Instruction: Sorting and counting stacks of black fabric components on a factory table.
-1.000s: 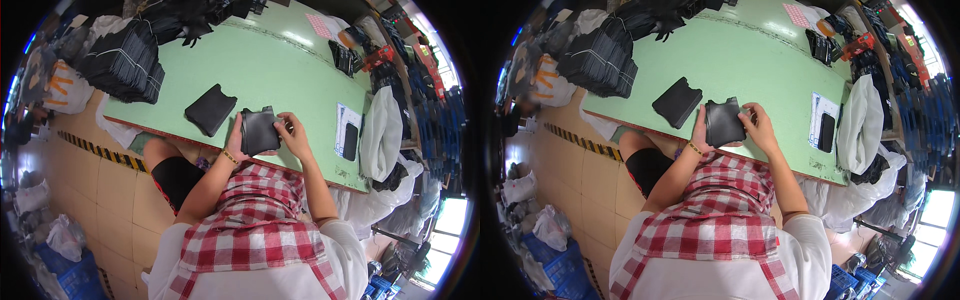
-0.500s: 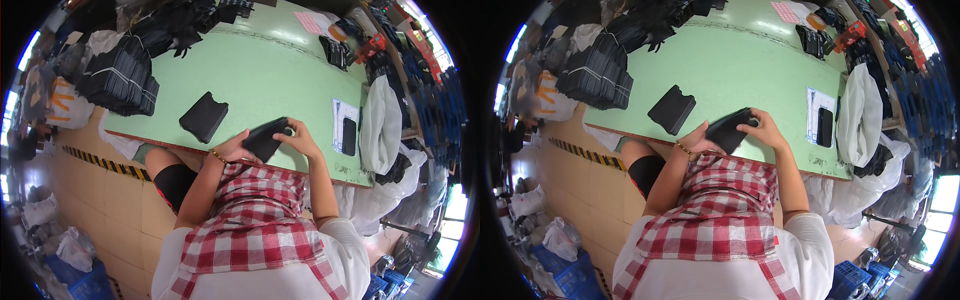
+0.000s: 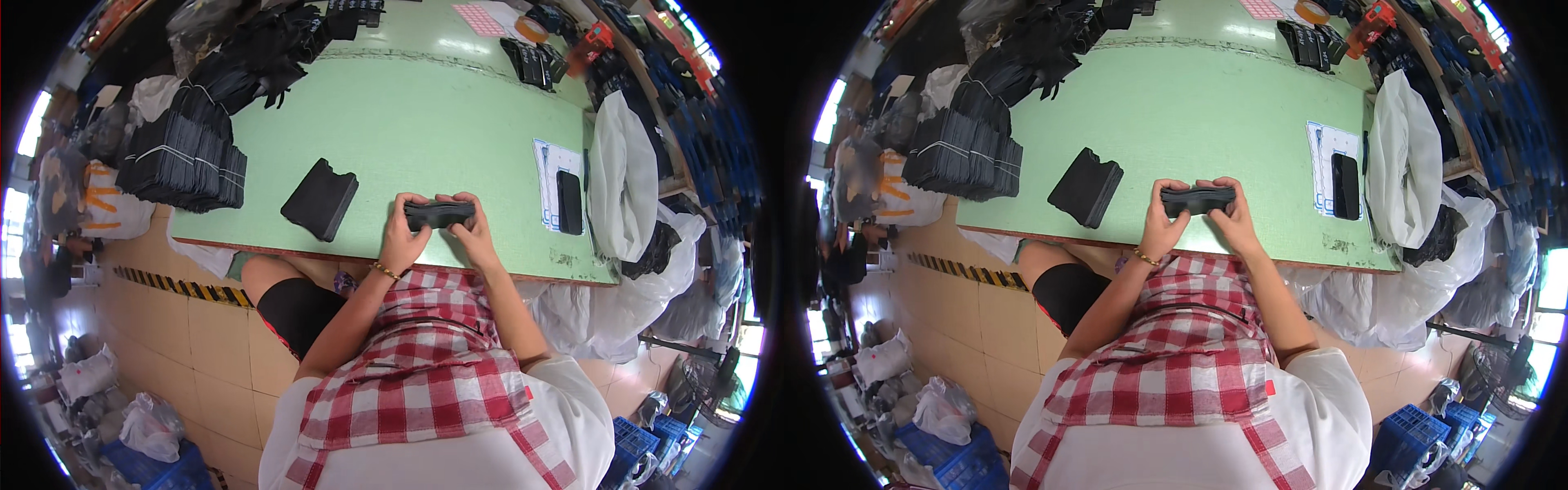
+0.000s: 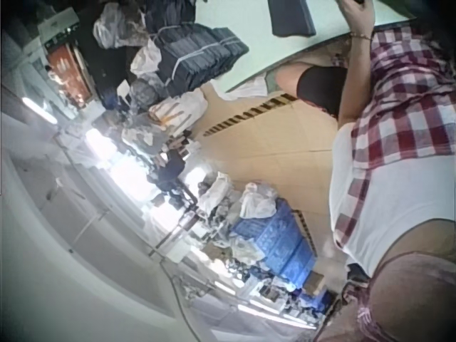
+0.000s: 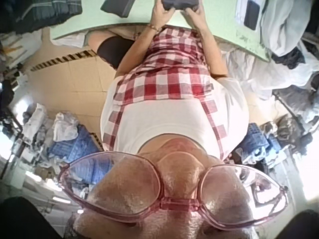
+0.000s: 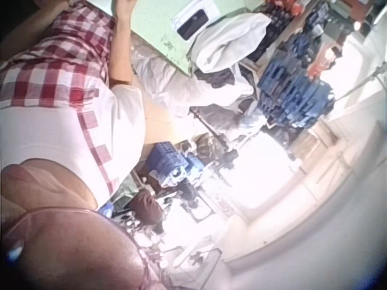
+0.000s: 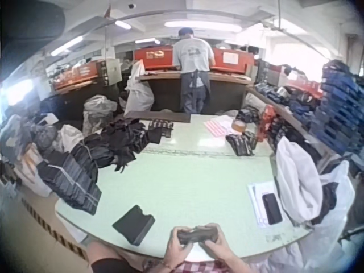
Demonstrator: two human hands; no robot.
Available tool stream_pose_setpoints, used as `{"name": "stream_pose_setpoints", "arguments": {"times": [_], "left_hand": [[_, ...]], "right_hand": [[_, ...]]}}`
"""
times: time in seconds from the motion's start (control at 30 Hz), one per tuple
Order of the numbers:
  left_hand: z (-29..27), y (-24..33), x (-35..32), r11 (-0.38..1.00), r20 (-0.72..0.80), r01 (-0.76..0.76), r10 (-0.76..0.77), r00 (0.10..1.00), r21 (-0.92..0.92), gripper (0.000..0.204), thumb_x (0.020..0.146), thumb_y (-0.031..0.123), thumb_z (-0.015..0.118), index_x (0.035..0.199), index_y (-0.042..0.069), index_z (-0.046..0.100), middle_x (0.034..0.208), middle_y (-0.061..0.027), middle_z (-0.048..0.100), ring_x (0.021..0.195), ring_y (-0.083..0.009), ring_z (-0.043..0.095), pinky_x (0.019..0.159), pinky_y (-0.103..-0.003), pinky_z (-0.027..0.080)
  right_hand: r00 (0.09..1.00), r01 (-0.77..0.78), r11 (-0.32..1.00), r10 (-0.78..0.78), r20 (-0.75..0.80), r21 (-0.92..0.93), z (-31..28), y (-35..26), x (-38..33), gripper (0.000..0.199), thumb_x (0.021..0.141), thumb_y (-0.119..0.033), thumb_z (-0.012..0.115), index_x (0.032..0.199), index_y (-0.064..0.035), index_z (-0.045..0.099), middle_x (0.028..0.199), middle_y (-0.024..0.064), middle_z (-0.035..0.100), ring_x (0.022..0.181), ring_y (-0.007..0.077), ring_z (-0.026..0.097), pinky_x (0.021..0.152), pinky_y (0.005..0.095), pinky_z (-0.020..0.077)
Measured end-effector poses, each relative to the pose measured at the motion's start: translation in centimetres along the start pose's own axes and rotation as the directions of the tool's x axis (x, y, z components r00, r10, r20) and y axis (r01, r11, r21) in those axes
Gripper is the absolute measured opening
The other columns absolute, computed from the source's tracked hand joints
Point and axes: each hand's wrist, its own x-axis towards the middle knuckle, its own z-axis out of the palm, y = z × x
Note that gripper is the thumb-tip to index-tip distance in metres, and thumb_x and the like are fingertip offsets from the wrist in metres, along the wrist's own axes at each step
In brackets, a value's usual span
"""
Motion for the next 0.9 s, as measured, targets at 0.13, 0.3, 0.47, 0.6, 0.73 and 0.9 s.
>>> {"name": "stream_pose_setpoints", "arguments": {"times": [0.13,0.3,0.47,0.6,0.73,0.9], "left_hand": [[0.4,-1.4,-0.1,0.999,-0.053,-0.03,0.031,0.998,0.016,0.043,0.074,-0.002,0.06,0.112,0.002,0.041,0.103,-0.0165,0.057,0.099,-0.0298,0.057,0.085,-0.037,0.045],[-1.4,0.7,-0.8,0.898,0.085,0.269,-0.256,0.963,-0.348,0.042,0.086,-0.001,0.057,0.123,-0.001,0.036,0.111,-0.0145,0.057,0.102,-0.0168,0.056,0.087,-0.029,0.046],[-4.4,4.8,-2.0,0.751,0.14,0.395,-0.382,0.914,-0.529,0.042,0.089,0.001,0.056,0.126,0.0,0.034,0.11,-0.0133,0.059,0.097,-0.013,0.058,0.081,-0.025,0.048],[-6.0,6.0,-2.5,0.772,0.062,0.317,-0.34,0.938,-0.551,0.042,0.09,0.002,0.055,0.125,0.0,0.033,0.108,-0.0123,0.059,0.094,-0.0119,0.058,0.078,-0.024,0.049],[-7.9,7.4,-3.0,0.803,-0.092,0.228,-0.331,0.939,-0.551,0.038,0.091,0.002,0.054,0.124,0.001,0.035,0.108,-0.0118,0.059,0.095,-0.012,0.057,0.079,-0.024,0.048],[-11.1,9.7,-3.0,0.782,-0.151,0.184,-0.334,0.93,-0.595,0.039,0.091,0.003,0.052,0.126,0.0,0.036,0.114,-0.0128,0.056,0.104,-0.016,0.056,0.086,-0.031,0.049]], "right_hand": [[0.999,-0.02,0.997,0.016,-0.047,-0.074,-0.2,0.2,0.3,0.057,0.078,0.009,0.05,0.13,-0.0036,0.032,0.123,0.0153,0.053,0.111,0.0171,0.051,0.093,0.0278,0.0418],[0.961,-0.266,0.96,0.257,-0.101,-0.088,-1.3,-2.2,1.4,0.056,0.085,-0.003,0.062,0.134,0.0016,0.035,0.097,0.0089,0.063,0.089,0.0128,0.059,0.082,0.0242,0.0447],[0.952,-0.301,0.948,0.304,0.017,-0.103,0.9,-4.4,2.5,0.057,0.086,-0.008,0.063,0.134,0.0054,0.035,0.102,0.011,0.064,0.09,0.0131,0.061,0.083,0.0257,0.0463],[0.96,-0.269,0.958,0.275,0.05,-0.097,2.7,-4.9,3.6,0.052,0.087,-0.012,0.063,0.13,0.0061,0.041,0.1,0.0092,0.065,0.087,0.0108,0.06,0.08,0.0252,0.0468],[0.909,-0.347,0.894,0.395,0.13,-0.284,4.1,-5.2,4.9,0.038,0.087,-0.015,0.063,0.118,0.0055,0.054,0.091,0.0047,0.064,0.08,0.0081,0.058,0.07,0.0232,0.0467],[0.924,-0.129,0.924,0.244,0.295,-0.359,8.1,-6.2,8.6,0.033,0.087,-0.017,0.063,0.109,0.0062,0.058,0.082,0.0017,0.062,0.073,0.0079,0.055,0.062,0.0233,0.0454]]}}
